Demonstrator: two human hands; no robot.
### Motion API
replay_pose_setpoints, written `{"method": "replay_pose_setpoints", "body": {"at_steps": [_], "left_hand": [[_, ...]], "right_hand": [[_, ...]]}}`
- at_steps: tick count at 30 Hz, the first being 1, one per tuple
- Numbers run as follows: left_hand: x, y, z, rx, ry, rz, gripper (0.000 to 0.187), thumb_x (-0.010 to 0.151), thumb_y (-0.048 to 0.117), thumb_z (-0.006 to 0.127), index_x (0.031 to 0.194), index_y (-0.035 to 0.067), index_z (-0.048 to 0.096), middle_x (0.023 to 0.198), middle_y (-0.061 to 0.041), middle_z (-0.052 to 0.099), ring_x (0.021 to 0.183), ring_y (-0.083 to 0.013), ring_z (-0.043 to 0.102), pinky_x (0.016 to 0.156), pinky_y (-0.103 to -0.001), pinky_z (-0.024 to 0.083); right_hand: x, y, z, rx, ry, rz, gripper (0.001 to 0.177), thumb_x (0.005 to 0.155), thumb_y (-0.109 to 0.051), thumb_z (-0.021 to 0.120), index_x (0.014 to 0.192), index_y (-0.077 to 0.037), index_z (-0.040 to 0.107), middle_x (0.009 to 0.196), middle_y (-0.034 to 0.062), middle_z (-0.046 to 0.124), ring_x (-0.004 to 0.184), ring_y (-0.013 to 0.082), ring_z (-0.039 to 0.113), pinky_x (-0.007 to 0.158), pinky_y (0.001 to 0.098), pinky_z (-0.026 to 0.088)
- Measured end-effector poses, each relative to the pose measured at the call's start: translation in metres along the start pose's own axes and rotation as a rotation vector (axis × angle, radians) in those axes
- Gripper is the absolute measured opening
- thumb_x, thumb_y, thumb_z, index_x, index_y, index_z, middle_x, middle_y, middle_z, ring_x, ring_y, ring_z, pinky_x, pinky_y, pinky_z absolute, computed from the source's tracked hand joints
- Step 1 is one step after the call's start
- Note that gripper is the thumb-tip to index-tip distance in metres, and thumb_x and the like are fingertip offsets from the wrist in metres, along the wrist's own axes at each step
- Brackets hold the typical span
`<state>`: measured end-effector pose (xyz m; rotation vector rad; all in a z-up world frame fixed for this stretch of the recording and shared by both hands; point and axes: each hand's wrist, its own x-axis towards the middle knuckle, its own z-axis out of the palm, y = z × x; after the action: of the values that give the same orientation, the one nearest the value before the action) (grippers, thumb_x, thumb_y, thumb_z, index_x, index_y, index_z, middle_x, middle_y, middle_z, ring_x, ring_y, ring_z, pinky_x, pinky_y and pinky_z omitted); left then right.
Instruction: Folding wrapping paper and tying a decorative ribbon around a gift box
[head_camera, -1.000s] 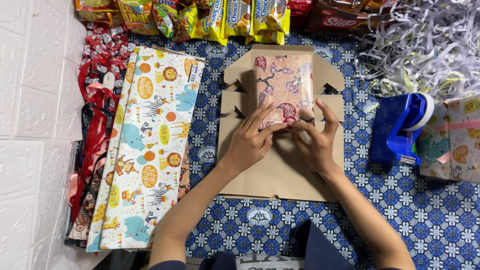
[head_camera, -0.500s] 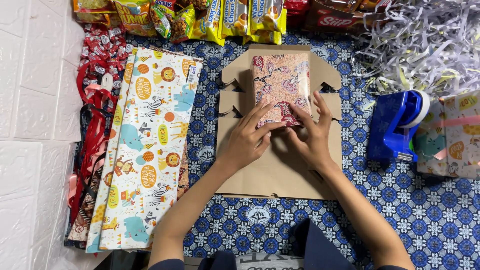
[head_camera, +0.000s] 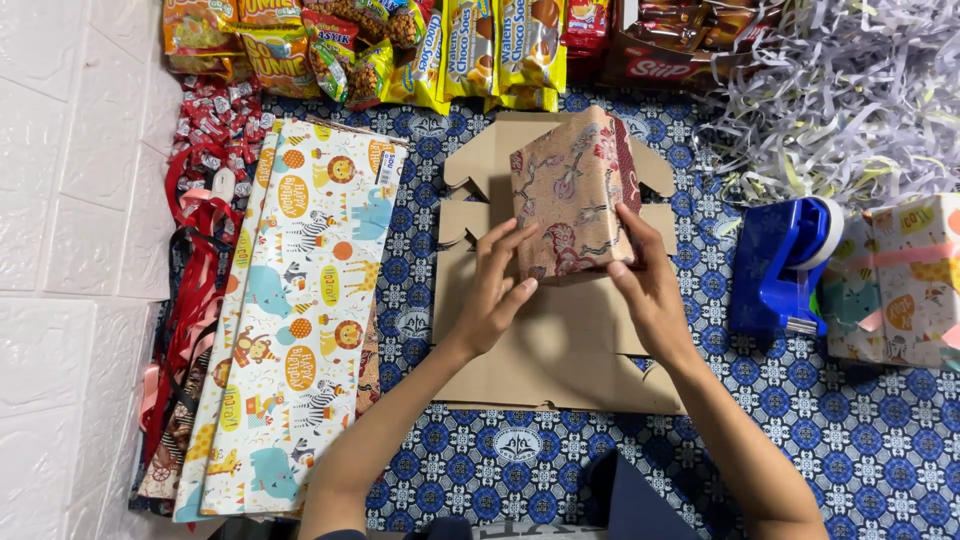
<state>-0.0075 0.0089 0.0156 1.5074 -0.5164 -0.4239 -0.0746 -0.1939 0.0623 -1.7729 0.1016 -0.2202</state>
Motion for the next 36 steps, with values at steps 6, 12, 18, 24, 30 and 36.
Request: {"method": "replay_pose_setpoints", "body": {"at_steps": [6, 12, 18, 24, 30, 36], "left_hand": [[-0.009, -0.003, 0.0, -0.048, -0.195, -0.278, 0.089, 0.098, 0.061, 0.026, 0.154, -0.005, 0.005, 0.158, -0.035, -0.001, 0.142, -0.0559, -0.001, 0.114, -0.068, 0.007], [0.011, 0.024, -0.014, 0.142, 0.019, -0.241, 0.073, 0.103, 0.055, 0.025, 0.156, 0.006, 0.019, 0.16, -0.022, 0.019, 0.148, -0.0361, 0.019, 0.121, -0.049, 0.012], [0.014, 0.022, -0.029, 0.256, 0.084, -0.18, 0.079, 0.099, 0.042, 0.047, 0.157, 0.004, 0.011, 0.153, -0.039, 0.019, 0.143, -0.0554, 0.014, 0.114, -0.065, 0.015], [0.009, -0.006, -0.026, 0.443, 0.089, -0.063, 0.066, 0.095, 0.034, 0.056, 0.151, 0.006, 0.035, 0.15, -0.024, 0.041, 0.137, -0.0424, 0.039, 0.113, -0.053, 0.031], [0.011, -0.016, -0.036, 0.319, 0.042, -0.146, 0.055, 0.095, 0.033, 0.057, 0.146, 0.015, 0.046, 0.138, -0.025, 0.053, 0.123, -0.0457, 0.054, 0.096, -0.048, 0.05], [0.013, 0.005, -0.102, 0.455, 0.236, -0.037, 0.039, 0.097, 0.027, 0.055, 0.135, 0.017, 0.057, 0.124, -0.016, 0.067, 0.11, -0.0343, 0.067, 0.088, -0.046, 0.053]], "right_hand": [[-0.013, 0.001, 0.01, -0.55, 0.114, -0.526, 0.062, 0.087, -0.004, 0.069, 0.145, -0.013, 0.048, 0.15, 0.0185, 0.043, 0.133, 0.0419, 0.046, 0.105, 0.0522, 0.038], [-0.011, 0.019, 0.026, -0.636, -0.067, -0.588, 0.06, 0.087, -0.022, 0.069, 0.142, -0.009, 0.051, 0.141, 0.0058, 0.057, 0.132, 0.0278, 0.051, 0.111, 0.0451, 0.031], [-0.004, 0.027, 0.026, -0.466, 0.073, -0.235, 0.048, 0.103, -0.017, 0.046, 0.149, -0.006, 0.037, 0.156, 0.0258, 0.024, 0.137, 0.0504, 0.034, 0.108, 0.0616, 0.031], [-0.003, 0.066, 0.023, -0.194, 0.095, -0.154, 0.053, 0.105, -0.026, 0.035, 0.153, -0.006, 0.028, 0.149, 0.0265, 0.037, 0.13, 0.0514, 0.041, 0.104, 0.0631, 0.036], [-0.004, 0.068, 0.019, -0.135, 0.153, -0.088, 0.051, 0.104, -0.024, 0.028, 0.153, -0.009, 0.028, 0.144, 0.0283, 0.037, 0.128, 0.0507, 0.043, 0.098, 0.0613, 0.042], [-0.006, 0.087, 0.017, -0.143, 0.175, -0.159, 0.047, 0.105, -0.016, 0.035, 0.151, -0.006, 0.03, 0.146, 0.0218, 0.032, 0.134, 0.0431, 0.037, 0.102, 0.0549, 0.038]]}}
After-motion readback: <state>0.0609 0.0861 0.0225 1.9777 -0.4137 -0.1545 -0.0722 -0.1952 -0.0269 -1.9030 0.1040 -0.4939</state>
